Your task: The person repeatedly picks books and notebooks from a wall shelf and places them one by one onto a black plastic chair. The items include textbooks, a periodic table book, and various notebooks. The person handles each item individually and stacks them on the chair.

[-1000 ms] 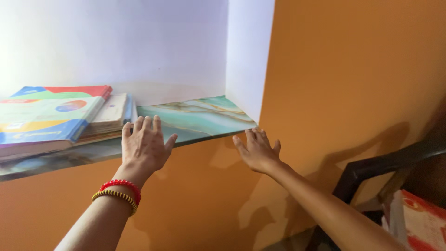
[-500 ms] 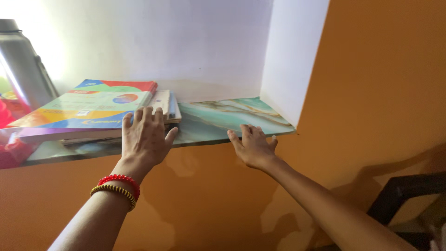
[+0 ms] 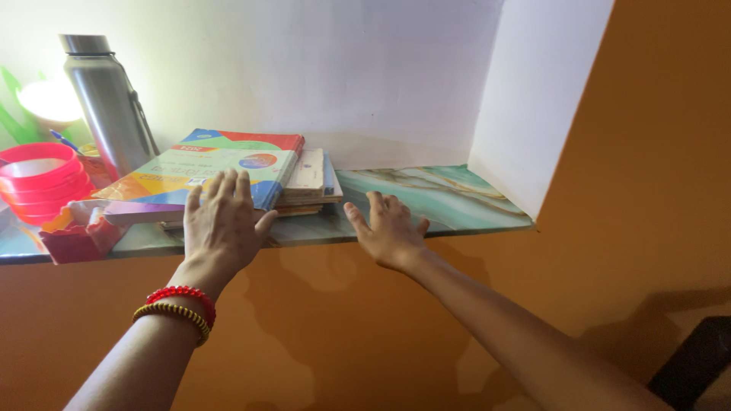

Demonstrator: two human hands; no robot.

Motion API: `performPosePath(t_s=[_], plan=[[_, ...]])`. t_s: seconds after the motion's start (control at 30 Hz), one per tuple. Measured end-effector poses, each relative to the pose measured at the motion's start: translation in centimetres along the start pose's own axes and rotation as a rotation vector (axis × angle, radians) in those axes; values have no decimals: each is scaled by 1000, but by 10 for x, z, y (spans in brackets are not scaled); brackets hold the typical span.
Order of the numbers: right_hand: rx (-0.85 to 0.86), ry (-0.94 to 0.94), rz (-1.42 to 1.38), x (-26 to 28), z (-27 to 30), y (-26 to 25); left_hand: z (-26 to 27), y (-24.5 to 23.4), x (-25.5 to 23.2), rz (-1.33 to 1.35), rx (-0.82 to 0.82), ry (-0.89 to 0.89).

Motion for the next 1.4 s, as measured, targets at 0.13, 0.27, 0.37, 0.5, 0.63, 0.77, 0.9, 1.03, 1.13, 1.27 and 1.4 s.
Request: performPosePath(t_s=[0.13, 0.27, 0.37, 0.5, 0.63, 0.77, 0.9, 1.03, 1.13, 1.27, 1.4], plan=[[-53, -97, -19, 27, -7, 6, 3, 16, 12, 41, 314, -93], [-137, -355, 27, 58, -7, 7, 0, 19, 20, -90, 302, -15], [-144, -574, 156, 84, -2, 12, -2, 28, 30, -73, 266, -33], [-5, -648, 353, 109, 0, 33, 0, 32, 37, -45, 28, 30], [-8, -556, 256, 125, -8, 47, 0, 38, 44, 13, 7, 36], [-98, -548, 285, 135, -23, 54, -1, 39, 49, 31, 52, 20], [-156, -624, 300, 144, -38, 64, -3, 36, 51, 39, 50, 3], [-365, -722, 424, 146, -44, 72, -4, 37, 53, 45, 110, -37], [-400, -745, 433, 146, -46, 76, -3, 35, 54, 42, 108, -35], [-418, -767, 456, 149, -43, 74, -1, 31, 51, 64, 93, -45], [-376, -799, 517, 155, -33, 66, 1, 22, 52, 97, 107, -66]])
Point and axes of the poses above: each hand's wrist, its own z-axis away from the middle knuckle, its own y-axis out of the palm, x = y × z, the point moved 5 cm from there along -z, towards the middle knuckle, and after that the axes turned 3 degrees about -x, right-handed, at the moved point
